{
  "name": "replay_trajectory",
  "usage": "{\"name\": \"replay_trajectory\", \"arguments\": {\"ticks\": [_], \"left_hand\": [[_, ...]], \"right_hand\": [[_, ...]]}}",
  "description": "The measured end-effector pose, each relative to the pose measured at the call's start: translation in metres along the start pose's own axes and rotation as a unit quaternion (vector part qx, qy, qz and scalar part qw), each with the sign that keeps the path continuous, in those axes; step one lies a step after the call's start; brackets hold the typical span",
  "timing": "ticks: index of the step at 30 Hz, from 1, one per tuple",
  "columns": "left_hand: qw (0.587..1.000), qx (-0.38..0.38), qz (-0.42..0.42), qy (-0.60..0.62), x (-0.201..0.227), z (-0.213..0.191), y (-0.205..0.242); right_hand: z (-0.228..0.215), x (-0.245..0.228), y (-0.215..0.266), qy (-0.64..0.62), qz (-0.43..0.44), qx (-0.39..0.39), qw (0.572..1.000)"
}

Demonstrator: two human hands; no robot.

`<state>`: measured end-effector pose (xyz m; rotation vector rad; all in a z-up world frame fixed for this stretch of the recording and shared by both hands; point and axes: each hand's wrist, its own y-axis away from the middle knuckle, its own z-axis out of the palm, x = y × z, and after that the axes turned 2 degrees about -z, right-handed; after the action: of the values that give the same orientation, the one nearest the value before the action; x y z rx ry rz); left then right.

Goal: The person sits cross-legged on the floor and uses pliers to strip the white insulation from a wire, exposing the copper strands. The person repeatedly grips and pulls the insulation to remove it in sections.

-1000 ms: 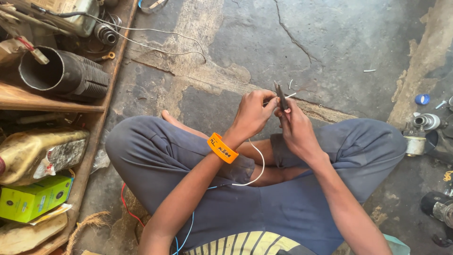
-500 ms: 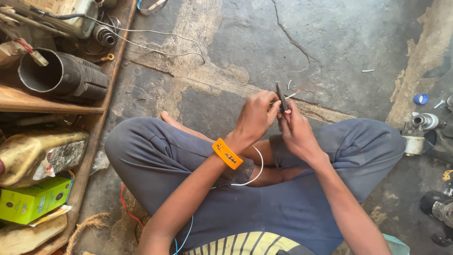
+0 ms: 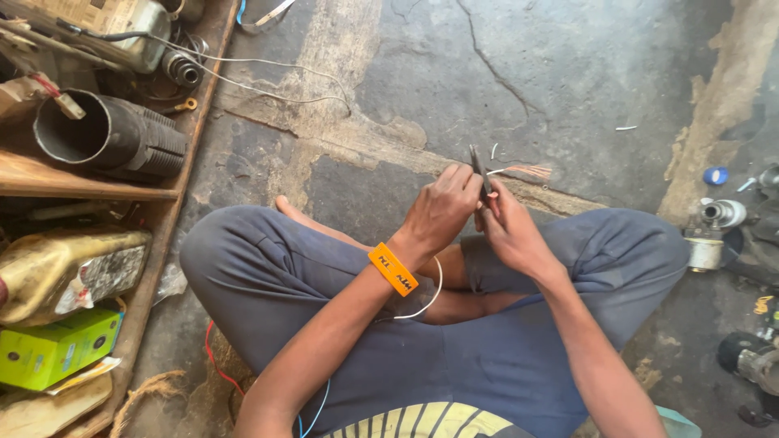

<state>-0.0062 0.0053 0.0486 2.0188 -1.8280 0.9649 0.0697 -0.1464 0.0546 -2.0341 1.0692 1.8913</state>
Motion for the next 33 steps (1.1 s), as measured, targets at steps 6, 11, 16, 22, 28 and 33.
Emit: {"name": "replay_trajectory", "arguments": {"ticks": [6,11,16,22,28,33], "left_hand": [[0.956,0.030,-0.188,0.225,0.005,0.011,0.002],[0.713,-0.086,-0.290,0.632,0.020,0.002,-0.007],[0.614,0.078,-0.341,0.708,0.005,-0.008,-0.056],[0.991,0.078,-0.112,-0.016,0.003,0.012,-0.031],[0.990,-0.016,-0.118,-0.082,0.005,0.042,-0.023],[0.997,-0.060,-0.054,-0.018,0.006,0.020,-0.022]], "right_hand": [[-0.010,-0.001,-0.003,-0.029,0.010,0.049,0.998],[-0.021,-0.002,-0.010,-0.077,-0.051,0.079,0.993],[-0.001,0.001,-0.009,-0.107,0.035,0.019,0.993],[0.008,-0.002,-0.017,-0.223,0.101,-0.002,0.969],[0.010,0.008,-0.011,-0.163,0.052,0.087,0.981],[-0.006,-0.004,0.000,0.036,0.029,0.087,0.995]]}}
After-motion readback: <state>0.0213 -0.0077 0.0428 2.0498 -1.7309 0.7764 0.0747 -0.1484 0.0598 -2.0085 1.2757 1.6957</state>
